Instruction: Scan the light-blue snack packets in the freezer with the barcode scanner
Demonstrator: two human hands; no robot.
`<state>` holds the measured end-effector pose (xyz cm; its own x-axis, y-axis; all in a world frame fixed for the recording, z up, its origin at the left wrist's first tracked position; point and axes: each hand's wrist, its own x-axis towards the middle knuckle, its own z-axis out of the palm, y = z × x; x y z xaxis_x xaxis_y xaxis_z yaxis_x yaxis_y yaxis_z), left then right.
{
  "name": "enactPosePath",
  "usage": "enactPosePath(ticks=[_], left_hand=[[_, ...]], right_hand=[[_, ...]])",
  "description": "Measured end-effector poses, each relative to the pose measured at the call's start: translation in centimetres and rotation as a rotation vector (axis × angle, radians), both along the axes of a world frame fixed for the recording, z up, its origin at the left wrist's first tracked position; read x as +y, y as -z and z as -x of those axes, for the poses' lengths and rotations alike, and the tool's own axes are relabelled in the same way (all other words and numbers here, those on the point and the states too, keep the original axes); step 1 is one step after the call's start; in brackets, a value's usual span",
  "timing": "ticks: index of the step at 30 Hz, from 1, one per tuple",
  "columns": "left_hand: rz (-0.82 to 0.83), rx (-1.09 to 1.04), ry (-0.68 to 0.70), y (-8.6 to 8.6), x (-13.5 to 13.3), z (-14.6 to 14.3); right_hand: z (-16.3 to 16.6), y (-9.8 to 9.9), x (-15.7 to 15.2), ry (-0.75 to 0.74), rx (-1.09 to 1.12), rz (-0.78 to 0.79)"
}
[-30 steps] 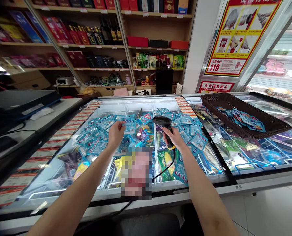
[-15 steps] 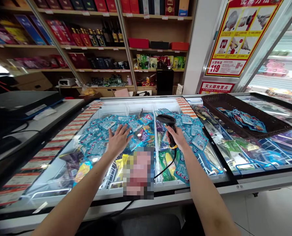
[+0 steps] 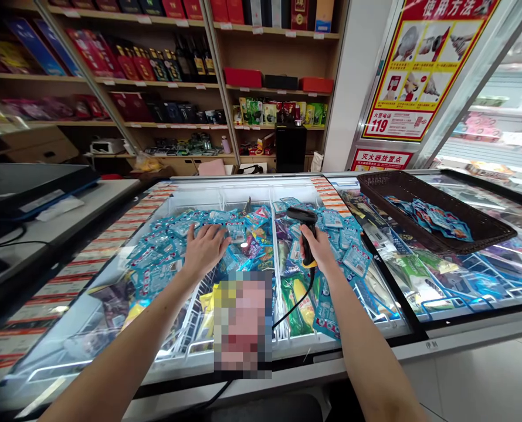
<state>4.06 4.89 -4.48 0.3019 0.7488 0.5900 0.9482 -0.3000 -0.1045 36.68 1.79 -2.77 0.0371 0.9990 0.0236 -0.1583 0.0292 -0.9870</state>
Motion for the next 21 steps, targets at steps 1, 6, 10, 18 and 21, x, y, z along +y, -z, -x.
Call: enactPosePath(ticks=[1, 6, 10, 18, 21], left_hand=[[0.008, 0.001, 0.001, -0.3, 0.1, -0.1], [0.050, -0.018, 0.028, -1.8, 1.5, -1.8], [0.147, -0.037, 0.126, -1.6, 4.0, -4.4], [0.393, -0.213, 0.289, -0.4, 10.6, -11.3], [0.505, -0.275, 0.299, -0.1, 13.4, -13.9]], right_hand=[[0.0, -0.1, 0.0, -0.013, -0.015, 0.013], [-0.2, 0.1, 0.3, -0.012, 0.026, 0.026], [-0.5, 0.5, 0.8, 0.006, 0.093, 0.032], [-0.2, -0.1, 1.1, 0.040, 0.170, 0.049], [-0.1, -0.3, 1.4, 0.055, 0.202, 0.044]])
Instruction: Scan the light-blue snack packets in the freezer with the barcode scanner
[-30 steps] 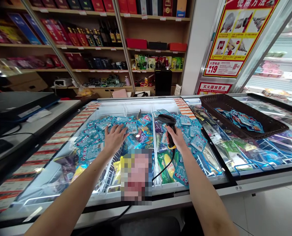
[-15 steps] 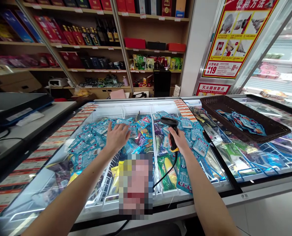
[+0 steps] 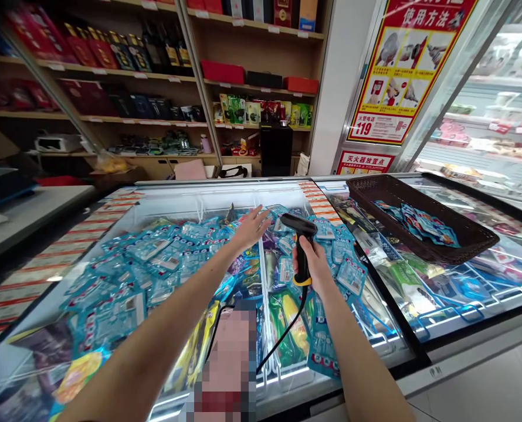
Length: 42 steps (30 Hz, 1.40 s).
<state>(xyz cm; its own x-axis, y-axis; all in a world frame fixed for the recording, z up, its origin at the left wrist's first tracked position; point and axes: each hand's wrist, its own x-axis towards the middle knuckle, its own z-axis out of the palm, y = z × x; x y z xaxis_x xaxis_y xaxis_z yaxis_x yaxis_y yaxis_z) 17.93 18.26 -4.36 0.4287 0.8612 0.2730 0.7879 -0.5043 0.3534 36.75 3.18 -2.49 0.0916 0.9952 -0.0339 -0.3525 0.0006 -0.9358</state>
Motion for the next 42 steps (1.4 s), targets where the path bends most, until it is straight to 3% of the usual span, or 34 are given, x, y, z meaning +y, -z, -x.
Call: enactPosePath(ticks=[6, 11, 15, 21, 26, 31, 37, 42], left_hand=[[0.138, 0.039, -0.027, 0.6, 4.1, -4.4], [0.139, 0.168, 0.009, 0.6, 4.5, -5.4], [0.082, 0.170, 0.020, 0.7, 2.1, -3.8], [-0.065, 0.166, -0.037, 1.2, -5.5, -0.8], [-0.094, 0.231, -0.115, -0.1, -8.8, 1.0], [-0.050, 0.294, -0.128, -2.0, -7.6, 1.7], [0.135, 0.291, -0.100, -2.6, -5.1, 0.5], [0.062, 0.239, -0.204, -2.7, -4.7, 1.7]], right_hand=[[0.0, -0.1, 0.5, 0.038, 0.022, -0.005], [0.0, -0.2, 0.6, 0.034, -0.023, 0.000], [0.0, -0.1, 0.6, 0.032, -0.041, 0.003], [0.6, 0.1, -0.1, -0.030, -0.054, 0.000], [0.6, 0.0, -0.5, -0.049, -0.053, -0.018], [0.4, 0.0, -0.7, -0.044, -0.041, -0.010], [0.3, -0.2, -0.8, -0.064, -0.073, -0.019], [0.4, -0.2, -0.7, -0.078, -0.083, -0.041]])
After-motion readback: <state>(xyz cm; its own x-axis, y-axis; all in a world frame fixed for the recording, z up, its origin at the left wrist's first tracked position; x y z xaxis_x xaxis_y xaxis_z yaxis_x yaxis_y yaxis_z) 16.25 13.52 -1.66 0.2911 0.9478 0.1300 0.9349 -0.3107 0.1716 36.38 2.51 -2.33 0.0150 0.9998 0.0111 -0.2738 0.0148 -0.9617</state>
